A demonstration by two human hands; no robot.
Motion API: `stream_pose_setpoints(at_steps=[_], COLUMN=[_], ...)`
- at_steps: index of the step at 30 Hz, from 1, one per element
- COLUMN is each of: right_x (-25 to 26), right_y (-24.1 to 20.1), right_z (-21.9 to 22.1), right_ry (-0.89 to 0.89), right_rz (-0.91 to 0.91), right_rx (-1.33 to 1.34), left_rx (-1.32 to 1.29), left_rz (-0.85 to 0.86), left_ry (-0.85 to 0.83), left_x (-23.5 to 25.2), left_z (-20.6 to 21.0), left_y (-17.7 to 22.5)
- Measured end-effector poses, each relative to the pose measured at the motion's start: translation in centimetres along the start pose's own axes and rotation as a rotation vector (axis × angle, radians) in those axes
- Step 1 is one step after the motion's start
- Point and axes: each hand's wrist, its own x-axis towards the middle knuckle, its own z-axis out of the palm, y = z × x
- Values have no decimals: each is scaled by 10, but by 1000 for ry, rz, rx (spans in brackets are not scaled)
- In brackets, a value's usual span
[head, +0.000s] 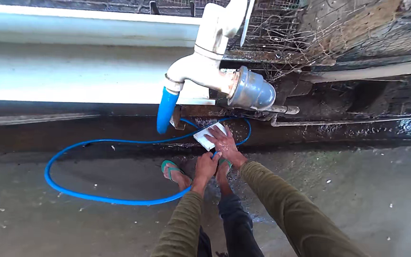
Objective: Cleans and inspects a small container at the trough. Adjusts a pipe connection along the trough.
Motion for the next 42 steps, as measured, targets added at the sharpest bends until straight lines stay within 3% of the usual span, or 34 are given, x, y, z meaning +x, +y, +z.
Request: stream_pose_setpoints(at_steps=[4,7,11,15,20,24,29,32,36,39,42], right_x=[2,13,34,46,35,12,-31,-63,-96,-115,-127], right_y=[7,5,-13,-14,-8,-8,-14,-10,-6,-1,-6], right_z=[-3,-3,-25,-39,-44,-44,-67,-93,-127,-145,-156], right_ry=[-21,-10,-191,-77,119,179,165,98,172,181,200], right_rz=[-173,-168,238,629,785,857,653,489,333,64,-17], right_rx=[-124,-172,77,571,824,944,1206,1357,1570,1478,1189], left_rx=[-35,-32,-32,-32,-43,-142,-402,-604,-778,-1135,-1416], left_rz=[-2,13,62,107,151,168,150,197,238,72,9], left_ry=[97,111,161,246,365,377,113,118,170,57,-64], left_x=[3,7,13,34,85,99,71,44,13,-15,-46], left_z=[-1,-1,2,-8,-39,-28,28,55,62,50,34], left_y=[-2,-2,0,-2,-5,-1,9,19,38,70,100])
